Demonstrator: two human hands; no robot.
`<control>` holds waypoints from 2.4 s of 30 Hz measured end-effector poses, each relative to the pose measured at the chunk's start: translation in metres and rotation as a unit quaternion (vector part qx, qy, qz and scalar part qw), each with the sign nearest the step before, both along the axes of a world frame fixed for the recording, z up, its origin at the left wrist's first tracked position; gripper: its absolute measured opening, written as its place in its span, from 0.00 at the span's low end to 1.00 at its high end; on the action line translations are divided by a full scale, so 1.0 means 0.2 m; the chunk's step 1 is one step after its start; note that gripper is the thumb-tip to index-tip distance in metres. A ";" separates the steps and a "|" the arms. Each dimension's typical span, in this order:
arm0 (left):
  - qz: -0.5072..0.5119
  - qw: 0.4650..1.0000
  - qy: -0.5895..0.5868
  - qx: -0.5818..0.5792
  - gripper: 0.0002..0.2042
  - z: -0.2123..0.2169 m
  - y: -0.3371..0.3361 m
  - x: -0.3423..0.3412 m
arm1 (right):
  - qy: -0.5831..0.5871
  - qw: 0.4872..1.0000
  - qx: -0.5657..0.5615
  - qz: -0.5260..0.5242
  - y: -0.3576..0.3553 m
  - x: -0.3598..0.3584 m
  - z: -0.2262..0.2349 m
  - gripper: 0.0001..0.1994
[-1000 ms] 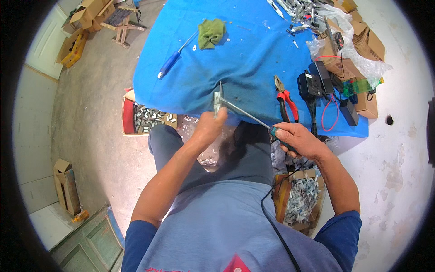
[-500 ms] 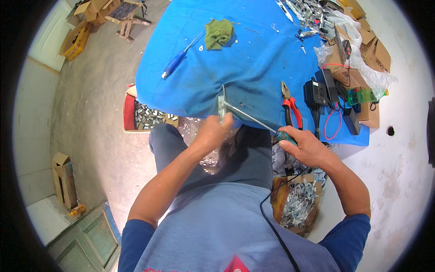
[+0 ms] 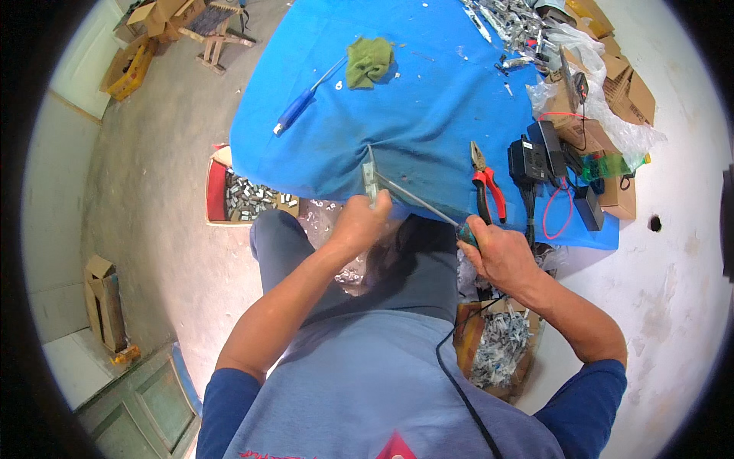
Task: The person uses a screwdriver to pry open and dismantle a small metal electronic component while holding it in their hand.
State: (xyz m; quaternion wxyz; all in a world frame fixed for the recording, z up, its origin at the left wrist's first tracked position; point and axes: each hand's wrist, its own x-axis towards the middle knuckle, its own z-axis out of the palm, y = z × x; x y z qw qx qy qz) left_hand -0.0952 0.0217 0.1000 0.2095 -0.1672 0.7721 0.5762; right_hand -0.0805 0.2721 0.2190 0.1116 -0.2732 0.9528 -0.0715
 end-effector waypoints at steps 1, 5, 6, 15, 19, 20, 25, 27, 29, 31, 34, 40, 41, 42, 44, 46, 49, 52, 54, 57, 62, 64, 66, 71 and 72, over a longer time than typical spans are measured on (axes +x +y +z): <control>-0.001 1.000 0.000 0.004 0.32 0.02 0.00 0.00 | -0.061 0.996 -0.068 -0.008 0.02 0.00 -0.02 0.15; -0.013 0.999 0.010 0.029 0.30 0.12 -0.04 0.01 | -0.353 0.902 -0.209 -0.133 0.05 -0.08 0.02 0.17; -0.017 0.999 0.014 0.038 0.29 0.12 -0.06 0.02 | -0.435 0.856 -0.209 -0.186 0.05 -0.10 0.06 0.17; 0.014 0.991 -0.017 0.135 0.25 0.09 -0.10 0.04 | -0.473 0.797 -0.328 -0.183 0.11 -0.06 -0.04 0.19; 0.003 0.986 -0.027 0.163 0.24 0.07 -0.14 0.03 | -0.465 0.790 -0.317 -0.243 -0.01 0.01 0.02 0.15; 0.009 0.989 -0.017 0.147 0.25 0.06 -0.14 0.03 | -0.476 0.785 -0.313 -0.244 -0.01 0.01 0.02 0.15; 0.016 0.994 0.014 0.104 0.26 0.04 -0.12 0.03 | -0.462 0.810 -0.299 -0.200 0.04 0.01 -0.09 0.16; 0.016 0.997 0.006 0.078 0.26 0.06 -0.11 0.02 | -0.333 0.893 -0.267 -0.145 0.02 0.05 -0.13 0.17; 0.020 0.998 0.014 0.055 0.27 0.05 -0.10 0.01 | -0.257 0.933 -0.220 -0.119 -0.01 0.06 -0.11 0.19; 0.024 0.998 0.036 0.035 0.27 0.00 -0.09 0.02 | -0.203 0.955 -0.187 -0.109 -0.04 0.07 -0.09 0.18; 0.027 0.998 0.046 0.034 0.28 -0.03 -0.09 0.02 | -0.173 0.965 -0.154 -0.121 -0.08 0.08 -0.05 0.16; 0.037 0.997 0.024 0.063 0.28 0.02 -0.08 0.01 | -0.181 0.970 -0.107 -0.119 -0.09 0.04 -0.01 0.16; 0.038 0.997 0.024 0.056 0.28 0.00 -0.08 0.01 | -0.177 0.973 -0.098 -0.114 -0.09 0.03 0.00 0.16; 0.038 0.998 0.024 0.049 0.28 -0.03 -0.07 0.01 | -0.154 0.979 -0.066 -0.113 -0.12 0.04 0.01 0.16; 0.040 0.998 0.026 0.044 0.28 -0.04 -0.07 0.01 | -0.104 0.988 -0.006 -0.115 -0.17 0.07 0.03 0.16; 0.046 0.997 0.032 0.049 0.27 -0.02 -0.07 0.01 | -0.047 0.995 0.005 -0.086 -0.17 0.09 0.02 0.17; 0.030 0.996 0.013 0.077 0.27 -0.03 -0.08 0.01 | -0.012 0.997 0.017 -0.075 -0.17 0.09 0.01 0.16; 0.046 0.996 0.053 0.045 0.27 -0.09 -0.08 0.02 | -0.136 0.985 -0.061 -0.083 -0.12 0.04 0.02 0.17; 0.041 0.997 0.041 0.056 0.27 -0.03 -0.09 0.03 | -0.258 0.952 -0.125 -0.106 -0.06 -0.03 0.01 0.17; 0.026 0.997 0.026 0.063 0.27 0.00 -0.12 0.03 | -0.429 0.866 -0.165 -0.196 -0.05 -0.08 0.06 0.20; 0.004 0.999 0.001 0.047 0.27 0.07 -0.13 0.03 | -0.131 0.977 -0.136 -0.098 -0.03 -0.04 -0.02 0.18; -0.010 0.999 -0.013 0.034 0.30 0.09 -0.13 0.02 | -0.023 0.993 -0.100 -0.049 -0.03 -0.02 -0.04 0.17; -0.008 1.000 -0.003 0.028 0.31 0.14 -0.13 0.03 | -0.011 0.995 -0.086 -0.048 -0.06 -0.01 -0.02 0.17; -0.028 1.000 -0.008 0.010 0.33 0.11 -0.14 0.01 | -0.124 0.985 -0.089 -0.084 -0.05 -0.01 -0.04 0.19; -0.026 1.000 -0.010 0.014 0.33 0.09 -0.14 0.01 | -0.159 0.978 -0.100 -0.091 -0.05 -0.02 -0.04 0.19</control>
